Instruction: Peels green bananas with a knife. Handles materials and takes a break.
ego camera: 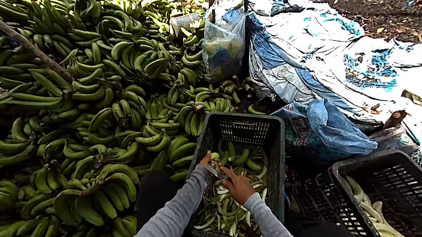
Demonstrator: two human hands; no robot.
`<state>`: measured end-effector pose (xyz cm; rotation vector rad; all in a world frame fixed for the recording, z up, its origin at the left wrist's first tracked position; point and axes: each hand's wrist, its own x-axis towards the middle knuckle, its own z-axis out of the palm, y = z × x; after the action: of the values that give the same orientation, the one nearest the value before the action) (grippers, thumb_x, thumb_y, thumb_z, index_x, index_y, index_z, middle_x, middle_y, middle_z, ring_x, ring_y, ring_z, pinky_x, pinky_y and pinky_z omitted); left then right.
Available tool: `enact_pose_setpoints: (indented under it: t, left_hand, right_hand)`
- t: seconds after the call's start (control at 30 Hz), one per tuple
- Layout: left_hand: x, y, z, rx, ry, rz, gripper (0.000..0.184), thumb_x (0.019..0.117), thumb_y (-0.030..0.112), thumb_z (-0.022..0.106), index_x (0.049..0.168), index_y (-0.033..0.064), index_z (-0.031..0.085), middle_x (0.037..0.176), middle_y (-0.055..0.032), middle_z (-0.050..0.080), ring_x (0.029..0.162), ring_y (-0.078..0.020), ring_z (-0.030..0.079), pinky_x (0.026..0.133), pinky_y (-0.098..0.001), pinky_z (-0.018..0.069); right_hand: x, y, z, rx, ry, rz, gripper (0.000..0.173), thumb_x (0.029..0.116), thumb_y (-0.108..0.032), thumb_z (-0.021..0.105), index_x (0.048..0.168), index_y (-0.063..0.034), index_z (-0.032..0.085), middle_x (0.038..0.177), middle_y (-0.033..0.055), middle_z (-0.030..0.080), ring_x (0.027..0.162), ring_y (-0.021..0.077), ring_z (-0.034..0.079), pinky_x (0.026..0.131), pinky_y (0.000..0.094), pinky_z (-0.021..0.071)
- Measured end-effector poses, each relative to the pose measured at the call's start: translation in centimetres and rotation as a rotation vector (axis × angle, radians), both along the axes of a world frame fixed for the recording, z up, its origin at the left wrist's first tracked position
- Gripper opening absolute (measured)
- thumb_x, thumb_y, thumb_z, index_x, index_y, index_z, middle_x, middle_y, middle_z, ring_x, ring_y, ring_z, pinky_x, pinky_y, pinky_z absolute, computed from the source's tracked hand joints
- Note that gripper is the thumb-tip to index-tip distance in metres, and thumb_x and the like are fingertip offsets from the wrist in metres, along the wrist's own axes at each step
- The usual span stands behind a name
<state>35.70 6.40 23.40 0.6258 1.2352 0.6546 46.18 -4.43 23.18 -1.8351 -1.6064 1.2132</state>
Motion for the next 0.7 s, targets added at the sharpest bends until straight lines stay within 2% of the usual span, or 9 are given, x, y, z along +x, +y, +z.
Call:
enact_pose_setpoints:
  t: [0.13,0.23,0.3,0.37,0.43,0.5,0.63,0.67,0.7]
  left_hand:
    - [0.4,0.3,-0.3,-0.015,0.079,-0.013,0.039,0.1137,0.026,0.028,0.132,-0.0039,0.047,0.106,-0.0143,0.056,0.085,-0.0149,0.055,0.078,-0.0296,0.0486]
    - [0.1,0.9,-0.7,-0.002,0.124,-0.134,0.036,0.1138,0.022,0.027,0.124,-0.0036,0.049,0.094,-0.0091,0.053,0.076,-0.0117,0.052,0.072,-0.0261,0.0474]
    - [-0.5,1.3,-0.8,0.019,0.119,-0.266,0.034,0.1134,0.022,0.027,0.114,-0.0012,0.053,0.082,-0.0053,0.054,0.067,-0.01,0.053,0.065,-0.0256,0.0488]
    - [-1.4,1.3,0.0,0.01,0.088,-0.383,0.035,0.1131,0.025,0.031,0.11,0.0007,0.056,0.077,-0.0051,0.059,0.063,-0.0113,0.058,0.062,-0.0273,0.0517]
    - [-1.8,1.0,0.7,-0.004,0.09,-0.406,0.036,0.113,0.028,0.031,0.105,0.0026,0.056,0.067,-0.0037,0.057,0.052,-0.0105,0.056,0.051,-0.0235,0.0505]
    - [-2.4,1.1,0.6,-0.014,0.088,-0.33,0.038,0.1133,0.031,0.03,0.112,0.0017,0.054,0.07,-0.0051,0.056,0.053,-0.012,0.056,0.052,-0.0245,0.0506]
    - [-2.2,1.5,-0.4,0.081,0.119,-0.284,0.048,0.114,0.034,0.02,0.134,-0.0003,0.045,0.084,-0.0084,0.056,0.063,-0.0145,0.056,0.06,-0.0286,0.0508]
    - [-1.7,1.3,-0.3,0.104,0.154,-0.25,0.052,0.1137,0.037,0.016,0.131,-0.0005,0.048,0.09,-0.0105,0.06,0.069,-0.0153,0.059,0.064,-0.0302,0.0518]
    - [-1.6,1.1,0.1,0.109,0.146,-0.248,0.058,0.1135,0.036,0.011,0.141,-0.0028,0.044,0.111,-0.0173,0.061,0.088,-0.0191,0.061,0.079,-0.0346,0.0519]
  right_hand:
    - [0.1,0.2,0.0,-0.01,-0.048,0.013,0.052,0.1121,-0.03,0.04,0.163,-0.0195,0.033,0.14,0.0245,0.061,0.126,0.0457,0.06,0.107,0.0644,0.0418]
    - [-0.6,0.0,-0.1,0.019,-0.045,-0.04,0.048,0.1117,-0.031,0.041,0.158,-0.0193,0.042,0.14,0.022,0.062,0.126,0.0441,0.061,0.106,0.063,0.0427]
    - [-0.8,-0.1,-0.3,0.069,0.129,-0.13,0.044,0.1106,-0.024,0.045,0.152,-0.0105,0.051,0.136,0.0182,0.066,0.118,0.0335,0.066,0.104,0.0506,0.048]
    - [-0.1,0.0,-0.8,0.164,0.442,-0.418,0.039,0.1087,-0.011,0.044,0.142,0.0048,0.054,0.091,0.0089,0.066,0.07,0.0132,0.06,0.068,0.0279,0.0515]
    - [2.7,0.5,-1.0,0.171,0.634,-0.872,0.039,0.1124,-0.015,0.039,0.145,0.0046,0.048,0.072,0.0028,0.055,0.053,0.0074,0.051,0.051,0.0226,0.0459]
    - [5.7,1.0,-1.2,0.076,0.468,-0.999,0.044,0.114,-0.022,0.034,0.152,-0.0016,0.041,0.079,0.0055,0.055,0.058,0.0108,0.051,0.055,0.0264,0.0456]
    - [3.9,1.3,-1.0,-0.139,0.229,-0.407,0.068,0.1117,-0.027,0.042,0.163,-0.0007,0.008,0.117,0.0273,0.064,0.093,0.032,0.066,0.091,0.0456,0.0523]
    - [2.8,1.3,-1.2,-0.113,0.219,-0.285,0.073,0.1106,-0.028,0.045,0.164,-0.0009,0.003,0.117,0.0289,0.064,0.094,0.034,0.066,0.093,0.0478,0.0518]
    - [1.9,1.4,-1.4,-0.082,0.21,-0.189,0.076,0.1096,-0.029,0.047,0.164,-0.0017,0.002,0.114,0.0284,0.064,0.092,0.0344,0.065,0.092,0.0488,0.0519]
